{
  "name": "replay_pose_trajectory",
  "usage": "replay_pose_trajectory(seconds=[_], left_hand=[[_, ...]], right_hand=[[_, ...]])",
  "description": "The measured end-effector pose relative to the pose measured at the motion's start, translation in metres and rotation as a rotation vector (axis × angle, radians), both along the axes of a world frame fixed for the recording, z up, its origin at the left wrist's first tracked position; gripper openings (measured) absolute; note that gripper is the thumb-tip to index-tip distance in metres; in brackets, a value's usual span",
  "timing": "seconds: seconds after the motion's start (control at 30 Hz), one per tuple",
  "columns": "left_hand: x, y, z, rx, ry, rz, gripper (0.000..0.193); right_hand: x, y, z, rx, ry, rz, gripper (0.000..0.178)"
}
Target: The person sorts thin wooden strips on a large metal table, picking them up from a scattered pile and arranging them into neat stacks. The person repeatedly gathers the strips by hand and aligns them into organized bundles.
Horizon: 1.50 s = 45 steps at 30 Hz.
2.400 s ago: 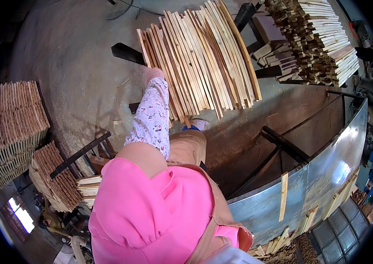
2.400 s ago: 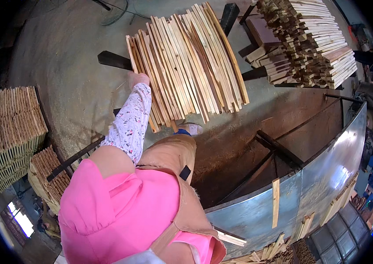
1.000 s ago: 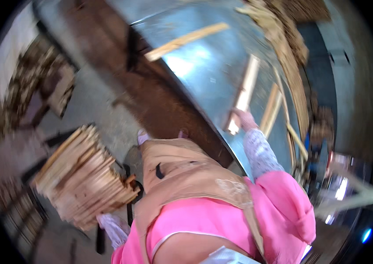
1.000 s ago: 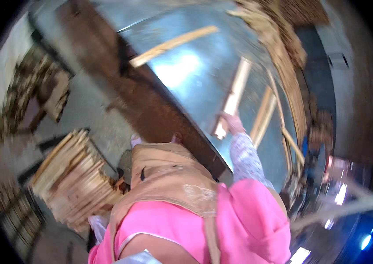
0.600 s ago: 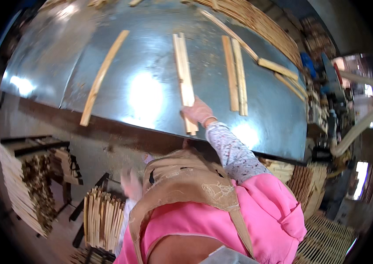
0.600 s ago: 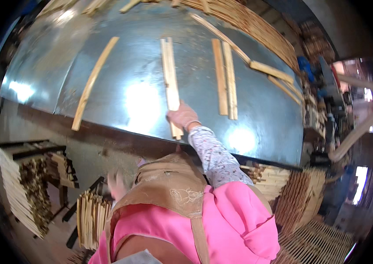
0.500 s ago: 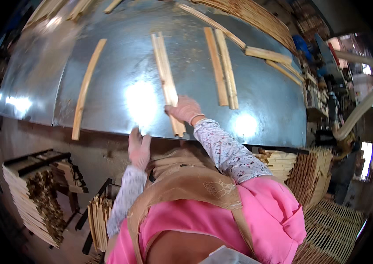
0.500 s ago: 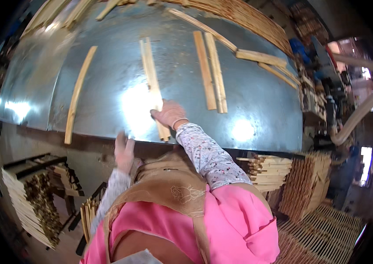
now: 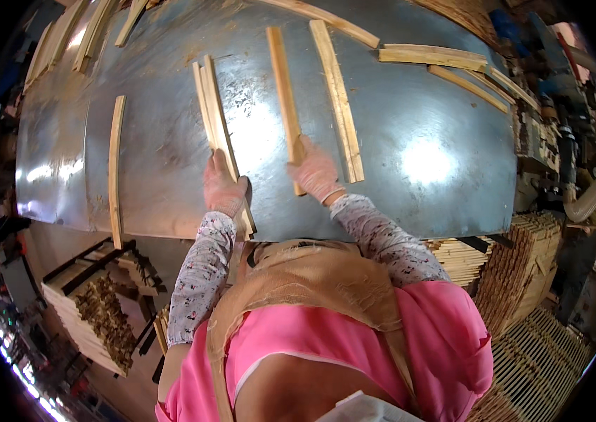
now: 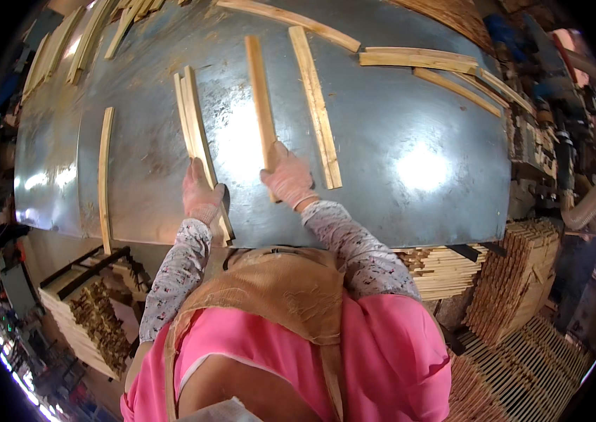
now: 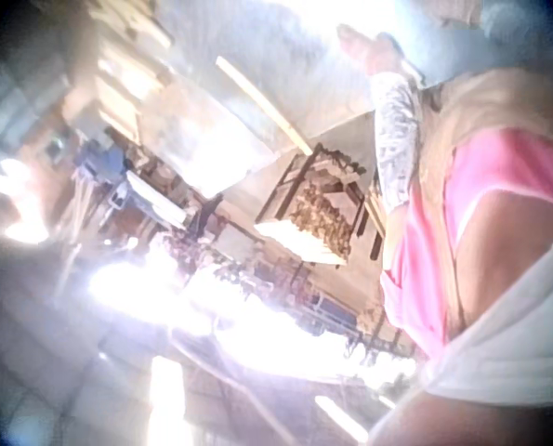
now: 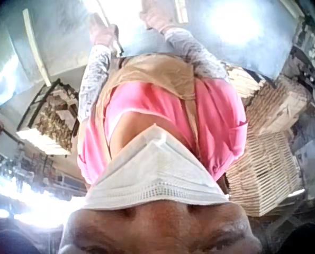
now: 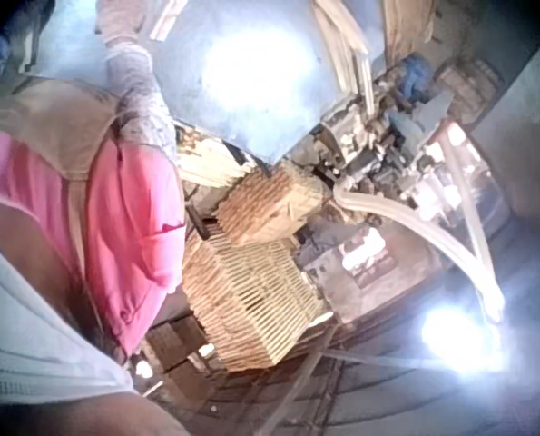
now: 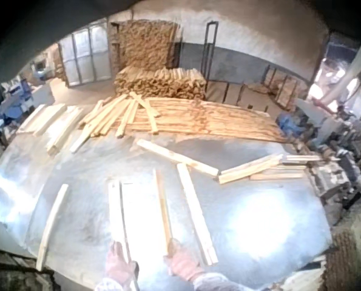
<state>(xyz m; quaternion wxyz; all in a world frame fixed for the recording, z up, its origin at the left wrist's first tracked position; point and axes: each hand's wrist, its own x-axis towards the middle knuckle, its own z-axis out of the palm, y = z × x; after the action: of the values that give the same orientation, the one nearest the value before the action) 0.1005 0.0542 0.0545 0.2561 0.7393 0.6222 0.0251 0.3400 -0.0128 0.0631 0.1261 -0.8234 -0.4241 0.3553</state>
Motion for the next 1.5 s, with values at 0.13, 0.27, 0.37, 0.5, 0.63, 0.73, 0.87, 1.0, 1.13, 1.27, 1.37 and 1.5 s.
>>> replay_pose_trajectory(seconds=[0.13, 0.27, 0.37, 0.5, 0.63, 0.73, 0.87, 1.0, 1.13, 1.27, 1.37, 1.5], left_hand=[[-0.001, 0.0, -0.008, -0.002, 0.01, 0.034, 0.097], [-0.008, -0.002, -0.022, -0.014, 0.016, 0.062, 0.097], [-0.008, 0.002, -0.026, 0.038, 0.037, 0.077, 0.095], [0.017, 0.04, 0.029, 0.493, 0.246, -0.161, 0.082], [0.041, 0.099, 0.104, 0.554, 0.403, -0.588, 0.06], [0.021, 0.105, 0.112, 0.273, 0.405, -0.482, 0.048], [-0.013, 0.075, 0.087, 0.073, 0.223, 0.084, 0.042], [-0.075, 0.034, 0.003, 0.006, -0.021, 0.551, 0.045], [-0.122, 0.015, -0.063, -0.016, -0.163, 0.601, 0.049], [-0.122, 0.025, -0.054, -0.063, -0.202, 0.598, 0.048], [-0.119, 0.026, -0.036, -0.095, -0.405, 0.633, 0.046], [-0.17, 0.039, -0.049, -0.055, -0.352, 0.612, 0.049]], right_hand=[[-0.024, -0.004, -0.025, -0.031, 0.146, 0.029, 0.068], [0.016, 0.003, -0.027, -0.067, 0.163, 0.042, 0.047], [0.063, -0.009, -0.029, 0.152, 0.053, 0.075, 0.035], [0.133, -0.009, 0.005, 0.37, -0.033, 0.308, 0.029], [0.166, 0.024, 0.052, 0.454, -0.222, 0.681, 0.033], [0.167, 0.053, 0.056, 0.521, -0.394, 0.529, 0.053], [0.145, 0.066, 0.022, 0.159, -0.416, 0.006, 0.089], [0.142, 0.044, -0.03, 0.065, -0.084, -0.048, 0.089], [0.148, 0.034, -0.036, 0.082, 0.7, -0.193, 0.062], [0.129, 0.024, -0.04, 0.106, 0.941, -0.301, 0.04], [0.112, 0.031, -0.036, 0.128, 0.603, 0.017, 0.039], [0.085, 0.052, -0.015, 0.219, 0.376, 0.231, 0.041]])
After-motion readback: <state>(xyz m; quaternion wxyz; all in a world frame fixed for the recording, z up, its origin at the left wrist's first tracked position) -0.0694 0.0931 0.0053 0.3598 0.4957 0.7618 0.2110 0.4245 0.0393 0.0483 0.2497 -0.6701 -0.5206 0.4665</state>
